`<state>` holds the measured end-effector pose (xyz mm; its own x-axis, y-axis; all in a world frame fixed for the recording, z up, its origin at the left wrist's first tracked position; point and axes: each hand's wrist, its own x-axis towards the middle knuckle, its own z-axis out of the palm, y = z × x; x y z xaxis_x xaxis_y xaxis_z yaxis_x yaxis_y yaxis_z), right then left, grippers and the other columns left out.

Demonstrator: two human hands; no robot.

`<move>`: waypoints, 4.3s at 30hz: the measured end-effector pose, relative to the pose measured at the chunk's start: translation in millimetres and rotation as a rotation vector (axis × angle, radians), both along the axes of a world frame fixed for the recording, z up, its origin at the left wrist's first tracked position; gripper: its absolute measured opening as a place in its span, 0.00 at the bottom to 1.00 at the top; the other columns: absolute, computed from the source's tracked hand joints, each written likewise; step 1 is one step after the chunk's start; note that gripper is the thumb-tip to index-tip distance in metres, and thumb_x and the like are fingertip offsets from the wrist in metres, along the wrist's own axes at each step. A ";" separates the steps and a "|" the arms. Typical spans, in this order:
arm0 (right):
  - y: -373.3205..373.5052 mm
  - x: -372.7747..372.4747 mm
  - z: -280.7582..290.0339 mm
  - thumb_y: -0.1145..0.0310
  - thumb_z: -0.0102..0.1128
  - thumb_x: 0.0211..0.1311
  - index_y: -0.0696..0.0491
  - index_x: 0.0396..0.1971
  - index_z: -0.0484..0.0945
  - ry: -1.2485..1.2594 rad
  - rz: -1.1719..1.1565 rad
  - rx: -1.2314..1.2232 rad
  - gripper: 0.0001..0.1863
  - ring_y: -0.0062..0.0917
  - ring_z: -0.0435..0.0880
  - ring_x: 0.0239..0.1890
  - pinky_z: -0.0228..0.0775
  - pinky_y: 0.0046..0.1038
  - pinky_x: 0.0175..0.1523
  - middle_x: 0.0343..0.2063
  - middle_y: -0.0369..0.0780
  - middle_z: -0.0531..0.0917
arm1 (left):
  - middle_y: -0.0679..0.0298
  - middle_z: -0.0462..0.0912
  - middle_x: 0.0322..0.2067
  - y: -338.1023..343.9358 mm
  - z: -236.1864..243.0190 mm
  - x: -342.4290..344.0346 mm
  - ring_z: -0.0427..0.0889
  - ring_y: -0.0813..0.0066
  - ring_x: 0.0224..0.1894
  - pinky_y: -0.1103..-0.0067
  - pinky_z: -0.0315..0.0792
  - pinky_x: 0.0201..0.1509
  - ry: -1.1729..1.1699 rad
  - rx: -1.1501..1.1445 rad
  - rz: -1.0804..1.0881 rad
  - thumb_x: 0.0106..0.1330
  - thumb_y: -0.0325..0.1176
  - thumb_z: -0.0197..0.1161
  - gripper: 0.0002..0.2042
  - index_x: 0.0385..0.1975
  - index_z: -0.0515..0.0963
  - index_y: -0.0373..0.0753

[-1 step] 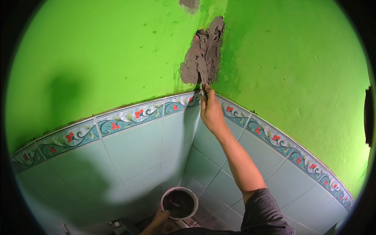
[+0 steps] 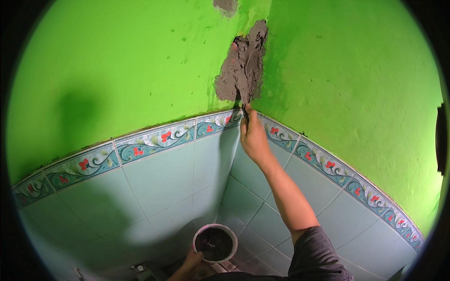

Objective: The person applies cement mixture to a damaged section of a green wall in a corner, using a small scraper and their hand to smooth it.

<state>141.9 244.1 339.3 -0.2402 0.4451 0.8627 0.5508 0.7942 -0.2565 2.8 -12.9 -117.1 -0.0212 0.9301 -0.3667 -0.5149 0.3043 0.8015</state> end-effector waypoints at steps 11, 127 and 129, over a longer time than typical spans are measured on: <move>-3.5 -13.3 23.4 0.71 0.45 0.72 0.60 0.58 0.62 0.223 0.055 -0.099 0.18 0.57 0.78 0.50 0.72 0.46 0.54 0.50 0.61 0.77 | 0.52 0.76 0.55 -1.4 -6.3 -6.5 0.79 0.56 0.55 0.60 0.77 0.58 0.010 0.122 -0.107 0.61 0.23 0.55 0.26 0.63 0.65 0.36; -400.6 -210.7 -512.4 0.64 0.58 0.62 0.58 0.29 0.85 -1.548 1.070 -0.662 0.13 0.48 0.86 0.37 0.78 0.44 0.43 0.31 0.54 0.85 | 0.51 0.75 0.56 -301.2 -37.3 -5.0 0.82 0.56 0.50 0.64 0.85 0.47 -0.192 -0.492 1.395 0.64 0.19 0.45 0.30 0.69 0.56 0.40; -406.4 -212.1 -518.5 0.61 0.55 0.66 0.59 0.29 0.85 -1.509 1.004 -0.770 0.16 0.50 0.85 0.37 0.77 0.46 0.45 0.30 0.55 0.84 | 0.52 0.76 0.54 -301.0 -33.8 -7.0 0.82 0.60 0.50 0.66 0.84 0.48 -0.264 -0.495 1.369 0.67 0.22 0.48 0.25 0.66 0.59 0.35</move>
